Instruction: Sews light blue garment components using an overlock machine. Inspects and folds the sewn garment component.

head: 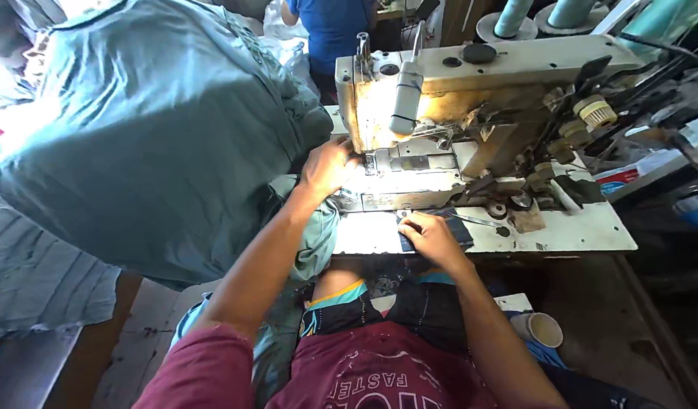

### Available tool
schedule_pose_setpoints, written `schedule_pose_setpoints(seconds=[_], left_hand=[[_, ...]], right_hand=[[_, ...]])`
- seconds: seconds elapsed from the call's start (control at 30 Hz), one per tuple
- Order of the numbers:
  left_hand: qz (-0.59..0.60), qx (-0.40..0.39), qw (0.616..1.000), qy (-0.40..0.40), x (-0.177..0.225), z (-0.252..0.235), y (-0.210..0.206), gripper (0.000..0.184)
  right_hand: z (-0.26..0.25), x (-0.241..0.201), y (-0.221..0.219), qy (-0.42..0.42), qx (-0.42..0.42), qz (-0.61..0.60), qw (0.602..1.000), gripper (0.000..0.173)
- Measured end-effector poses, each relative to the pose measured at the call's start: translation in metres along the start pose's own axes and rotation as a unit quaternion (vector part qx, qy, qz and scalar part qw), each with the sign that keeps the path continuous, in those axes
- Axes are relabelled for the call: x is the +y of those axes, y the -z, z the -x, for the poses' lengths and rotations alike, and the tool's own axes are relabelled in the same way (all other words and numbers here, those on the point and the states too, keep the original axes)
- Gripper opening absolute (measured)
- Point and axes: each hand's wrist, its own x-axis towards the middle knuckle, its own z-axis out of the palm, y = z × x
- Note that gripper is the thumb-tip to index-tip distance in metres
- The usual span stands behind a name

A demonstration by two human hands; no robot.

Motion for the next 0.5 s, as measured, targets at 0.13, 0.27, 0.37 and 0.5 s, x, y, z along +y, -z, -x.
schedule_pose_setpoints(seconds=[0.13, 0.27, 0.37, 0.5], left_hand=[[0.032, -0.004, 0.995, -0.094, -0.019, -0.016, 0.003, 0.026], [0.059, -0.04, 0.996, -0.057, -0.014, -0.025, 0.011, 0.025], [0.06, -0.068, 0.995, -0.028, -0.018, -0.035, 0.009, 0.031], [0.021, -0.029, 0.999, -0.03, -0.057, -0.06, -0.036, 0.04]], right_hand=[[0.0, 0.006, 0.003, -0.013, 0.003, -0.051, 0.999, 0.024], [0.001, 0.009, 0.005, -0.022, 0.019, -0.115, 0.993, 0.02], [0.001, 0.008, 0.006, -0.021, 0.022, -0.122, 0.992, 0.019], [-0.001, 0.008, 0.006, -0.029, 0.016, -0.126, 0.992, 0.017]])
